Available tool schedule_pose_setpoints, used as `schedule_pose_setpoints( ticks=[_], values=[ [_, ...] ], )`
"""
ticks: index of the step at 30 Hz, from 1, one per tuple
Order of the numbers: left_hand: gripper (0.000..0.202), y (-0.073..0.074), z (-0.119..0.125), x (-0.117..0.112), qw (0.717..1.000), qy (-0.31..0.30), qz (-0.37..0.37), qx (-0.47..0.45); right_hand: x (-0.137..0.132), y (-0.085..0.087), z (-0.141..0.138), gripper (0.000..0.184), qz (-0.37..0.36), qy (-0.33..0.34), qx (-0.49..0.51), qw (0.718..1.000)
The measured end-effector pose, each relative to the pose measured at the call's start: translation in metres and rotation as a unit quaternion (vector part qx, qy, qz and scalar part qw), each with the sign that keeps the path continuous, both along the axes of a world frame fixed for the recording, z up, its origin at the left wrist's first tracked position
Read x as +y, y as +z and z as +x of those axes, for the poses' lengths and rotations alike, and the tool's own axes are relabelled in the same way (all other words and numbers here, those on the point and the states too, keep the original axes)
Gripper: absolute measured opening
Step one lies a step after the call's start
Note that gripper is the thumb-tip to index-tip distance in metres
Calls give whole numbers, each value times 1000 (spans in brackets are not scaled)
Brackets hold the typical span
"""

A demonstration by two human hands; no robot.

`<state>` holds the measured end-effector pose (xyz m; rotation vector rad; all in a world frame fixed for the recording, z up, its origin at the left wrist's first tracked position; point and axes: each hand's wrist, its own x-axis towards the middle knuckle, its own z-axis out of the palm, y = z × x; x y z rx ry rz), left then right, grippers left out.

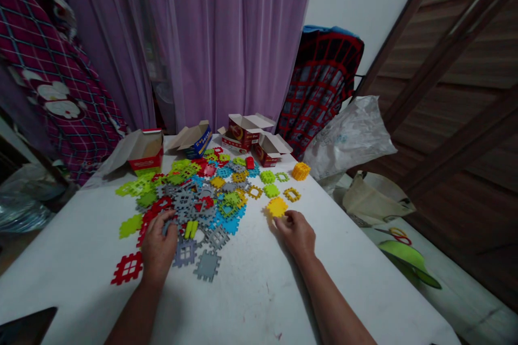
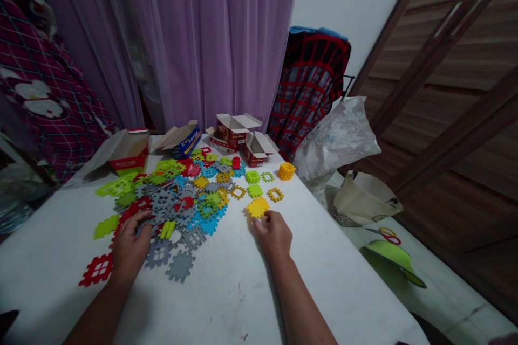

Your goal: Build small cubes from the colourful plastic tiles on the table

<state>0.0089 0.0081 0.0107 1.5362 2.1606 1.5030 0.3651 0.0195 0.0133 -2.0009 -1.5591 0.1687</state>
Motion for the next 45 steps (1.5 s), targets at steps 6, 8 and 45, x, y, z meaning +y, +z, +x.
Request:
schedule_pose_setpoints(
  ticks=[6, 8, 45],
  values=[
    [32, -2, -1, 1, 1000, 6, -7, 4, 18, 8, 13, 37, -20, -66, -23, 997],
    [33, -1, -1, 0, 1000, 3, -12, 7, 20, 9, 10, 38, -33, -72, -24, 997],
    [35, 1, 1, 0, 1000, 13, -15, 3, 19, 12, -5, 27, 29, 18, -62, 997]
  ],
)
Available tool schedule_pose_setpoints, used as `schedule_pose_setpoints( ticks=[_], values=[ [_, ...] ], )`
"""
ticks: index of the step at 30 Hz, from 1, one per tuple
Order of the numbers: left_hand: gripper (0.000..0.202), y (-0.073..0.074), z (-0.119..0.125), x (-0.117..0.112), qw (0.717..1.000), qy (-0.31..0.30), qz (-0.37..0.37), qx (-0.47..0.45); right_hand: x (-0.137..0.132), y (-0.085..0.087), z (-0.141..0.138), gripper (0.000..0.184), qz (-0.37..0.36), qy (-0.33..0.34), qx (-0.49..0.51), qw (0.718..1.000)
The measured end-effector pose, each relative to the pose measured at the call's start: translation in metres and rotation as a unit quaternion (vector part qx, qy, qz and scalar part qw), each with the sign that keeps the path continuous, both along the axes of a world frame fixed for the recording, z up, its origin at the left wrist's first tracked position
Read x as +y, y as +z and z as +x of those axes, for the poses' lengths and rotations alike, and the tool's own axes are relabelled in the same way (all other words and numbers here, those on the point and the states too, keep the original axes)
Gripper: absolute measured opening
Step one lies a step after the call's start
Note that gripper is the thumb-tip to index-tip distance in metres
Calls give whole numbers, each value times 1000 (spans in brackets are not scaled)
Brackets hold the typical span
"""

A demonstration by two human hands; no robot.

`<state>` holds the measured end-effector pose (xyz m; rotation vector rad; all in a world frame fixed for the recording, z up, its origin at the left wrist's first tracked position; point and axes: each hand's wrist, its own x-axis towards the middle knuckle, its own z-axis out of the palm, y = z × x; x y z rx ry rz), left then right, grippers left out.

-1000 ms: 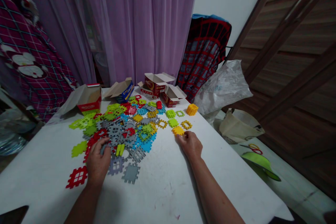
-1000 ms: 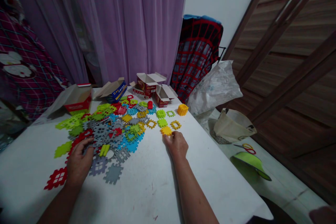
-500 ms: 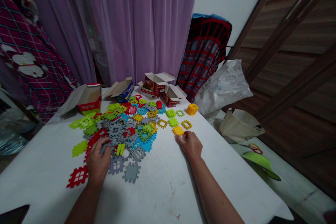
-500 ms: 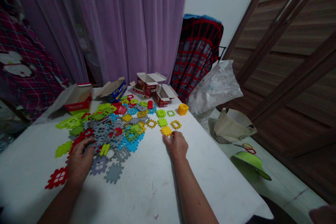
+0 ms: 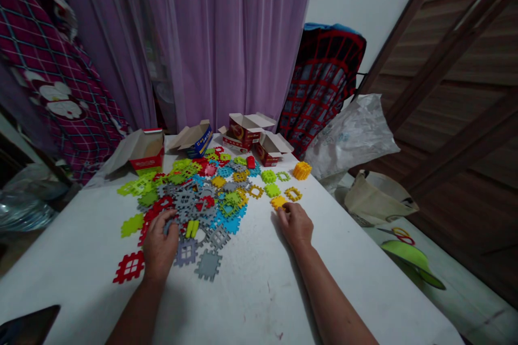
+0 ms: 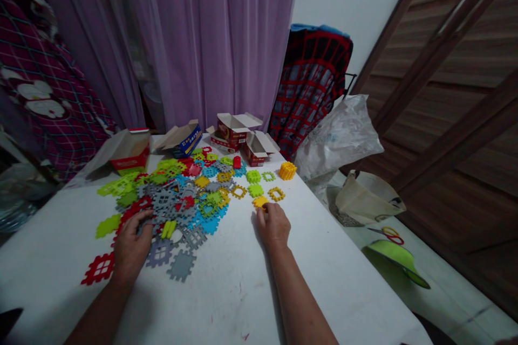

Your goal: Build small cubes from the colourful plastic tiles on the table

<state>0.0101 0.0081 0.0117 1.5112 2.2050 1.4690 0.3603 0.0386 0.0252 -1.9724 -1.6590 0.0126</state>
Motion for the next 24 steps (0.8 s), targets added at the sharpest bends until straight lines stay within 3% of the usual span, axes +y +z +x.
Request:
schedule_pose_setpoints(
  ticks=[4, 9, 16, 24],
  values=[
    [35, -2, -1, 0, 1000, -2, -1, -4, 7, 7, -41, 27, -39, 111, -34, 992],
    [34, -4, -2, 1, 1000, -1, 6, 0, 23, 18, -87, 52, -129, 106, -41, 985],
    [33, -5, -2, 2, 1000, -6, 12, -1, 30, 23, -95, 51, -163, 101, -40, 981],
    [34, -5, -2, 1, 1000, -5, 9, 1, 34, 11, -97, 30, -129, 88, -35, 987]
  ],
)
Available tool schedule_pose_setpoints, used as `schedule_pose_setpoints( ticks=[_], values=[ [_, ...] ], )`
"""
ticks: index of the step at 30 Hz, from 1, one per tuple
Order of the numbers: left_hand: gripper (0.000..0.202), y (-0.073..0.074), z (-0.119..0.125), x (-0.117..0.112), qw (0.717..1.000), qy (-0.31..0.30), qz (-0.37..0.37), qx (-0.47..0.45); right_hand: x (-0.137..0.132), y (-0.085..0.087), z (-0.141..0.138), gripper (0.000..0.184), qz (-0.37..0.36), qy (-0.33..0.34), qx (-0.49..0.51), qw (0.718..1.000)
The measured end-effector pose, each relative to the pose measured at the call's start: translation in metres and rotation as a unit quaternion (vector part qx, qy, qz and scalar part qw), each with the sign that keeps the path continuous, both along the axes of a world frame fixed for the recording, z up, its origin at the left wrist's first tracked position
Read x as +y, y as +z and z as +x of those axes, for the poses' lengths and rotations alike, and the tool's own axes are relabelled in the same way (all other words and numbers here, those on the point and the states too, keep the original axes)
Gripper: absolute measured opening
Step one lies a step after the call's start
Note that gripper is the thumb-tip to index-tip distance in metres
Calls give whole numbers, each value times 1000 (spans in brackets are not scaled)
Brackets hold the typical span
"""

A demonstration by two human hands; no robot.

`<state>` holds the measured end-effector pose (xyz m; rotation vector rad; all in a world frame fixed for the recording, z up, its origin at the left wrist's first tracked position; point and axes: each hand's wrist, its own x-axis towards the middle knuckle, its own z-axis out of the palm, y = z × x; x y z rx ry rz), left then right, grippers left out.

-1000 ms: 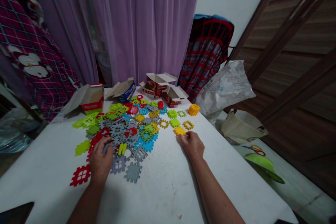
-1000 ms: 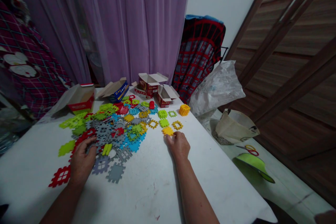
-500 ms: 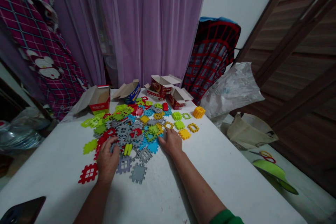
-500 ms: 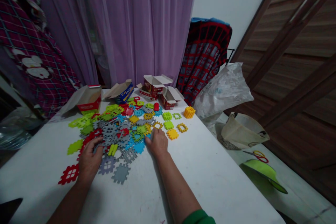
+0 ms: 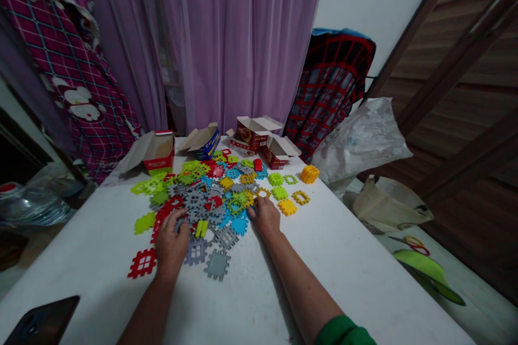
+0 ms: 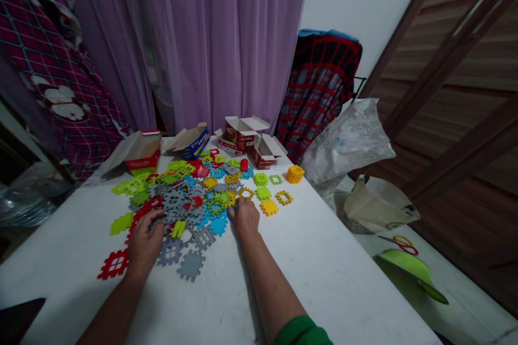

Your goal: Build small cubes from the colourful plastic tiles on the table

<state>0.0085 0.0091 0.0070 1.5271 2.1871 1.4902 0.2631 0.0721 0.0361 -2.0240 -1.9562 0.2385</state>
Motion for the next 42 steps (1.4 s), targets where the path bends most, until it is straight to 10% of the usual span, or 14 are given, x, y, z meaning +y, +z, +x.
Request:
schedule_pose_setpoints(
  ticks=[16, 42],
  values=[
    [29, 0, 1, 1, 1000, -10, 17, 2, -62, -22, 66, 36, 57, 65, 38, 996],
    [29, 1, 1, 0, 1000, 0, 5, -9, -75, -13, 46, 32, 46, -27, -52, 997]
  ],
)
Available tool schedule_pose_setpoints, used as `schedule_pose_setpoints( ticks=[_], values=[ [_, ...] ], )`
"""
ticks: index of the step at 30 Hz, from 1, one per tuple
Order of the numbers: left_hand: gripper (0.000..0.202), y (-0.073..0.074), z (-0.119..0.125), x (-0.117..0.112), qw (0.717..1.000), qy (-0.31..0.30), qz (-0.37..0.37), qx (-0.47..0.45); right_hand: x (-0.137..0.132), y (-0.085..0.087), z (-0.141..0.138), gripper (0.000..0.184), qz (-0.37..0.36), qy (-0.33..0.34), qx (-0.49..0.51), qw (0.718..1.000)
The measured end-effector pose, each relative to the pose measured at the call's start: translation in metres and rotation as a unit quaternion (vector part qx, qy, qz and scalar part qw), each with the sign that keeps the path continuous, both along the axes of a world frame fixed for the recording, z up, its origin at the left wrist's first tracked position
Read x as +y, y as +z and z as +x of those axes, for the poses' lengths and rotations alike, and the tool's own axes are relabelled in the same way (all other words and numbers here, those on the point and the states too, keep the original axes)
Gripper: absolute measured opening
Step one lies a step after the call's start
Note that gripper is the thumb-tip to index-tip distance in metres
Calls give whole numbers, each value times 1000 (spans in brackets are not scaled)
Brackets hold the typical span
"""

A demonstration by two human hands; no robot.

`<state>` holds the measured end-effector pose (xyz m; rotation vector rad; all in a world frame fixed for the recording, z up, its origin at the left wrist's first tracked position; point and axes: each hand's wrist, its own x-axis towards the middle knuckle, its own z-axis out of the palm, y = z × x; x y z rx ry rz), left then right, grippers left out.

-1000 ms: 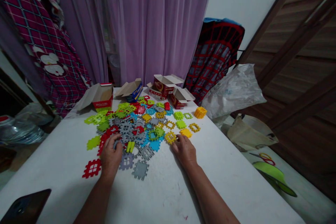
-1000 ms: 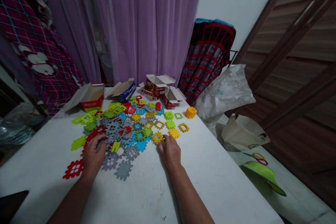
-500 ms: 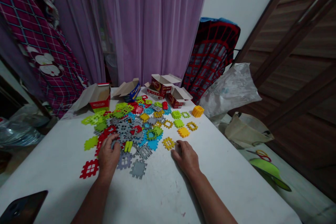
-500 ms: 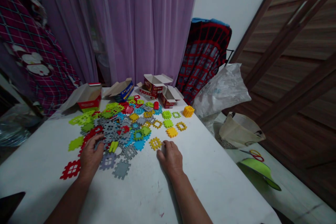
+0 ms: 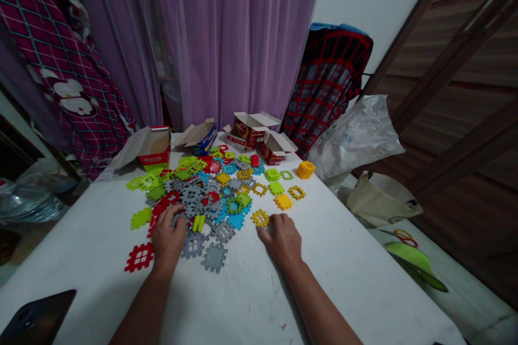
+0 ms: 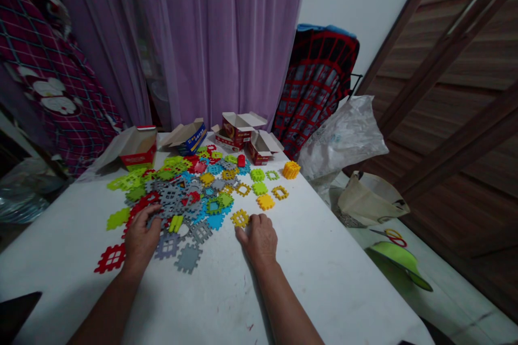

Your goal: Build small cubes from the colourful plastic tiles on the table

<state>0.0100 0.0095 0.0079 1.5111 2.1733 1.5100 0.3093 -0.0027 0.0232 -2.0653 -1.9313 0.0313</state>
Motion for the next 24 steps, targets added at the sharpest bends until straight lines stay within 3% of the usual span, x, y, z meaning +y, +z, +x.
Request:
schedule_pose_setpoints(
  ticks=[3, 10, 13, 17, 19, 24],
  values=[
    [29, 1, 0, -1, 1000, -2, -1, -1, 1, -5, 7, 33, 5, 18, 12, 1000],
    [28, 1, 0, 0, 1000, -10, 13, 4, 13, -9, 33, 40, 23, 142, 35, 989],
    [28, 1, 1, 1, 1000, -9, 18, 4, 13, -8, 32, 46, 36, 113, 49, 992],
    [28, 1, 1, 1, 1000, -5, 17, 3, 4, -6, 11, 33, 18, 22, 50, 998],
    [28, 1, 1, 0, 1000, -5, 15, 2, 0, -3, -1, 43, 6, -13, 18, 1000],
    [29, 3, 2, 0, 1000, -8, 8, -1, 6, 3, -9, 41, -19, -20, -26, 999]
  ],
)
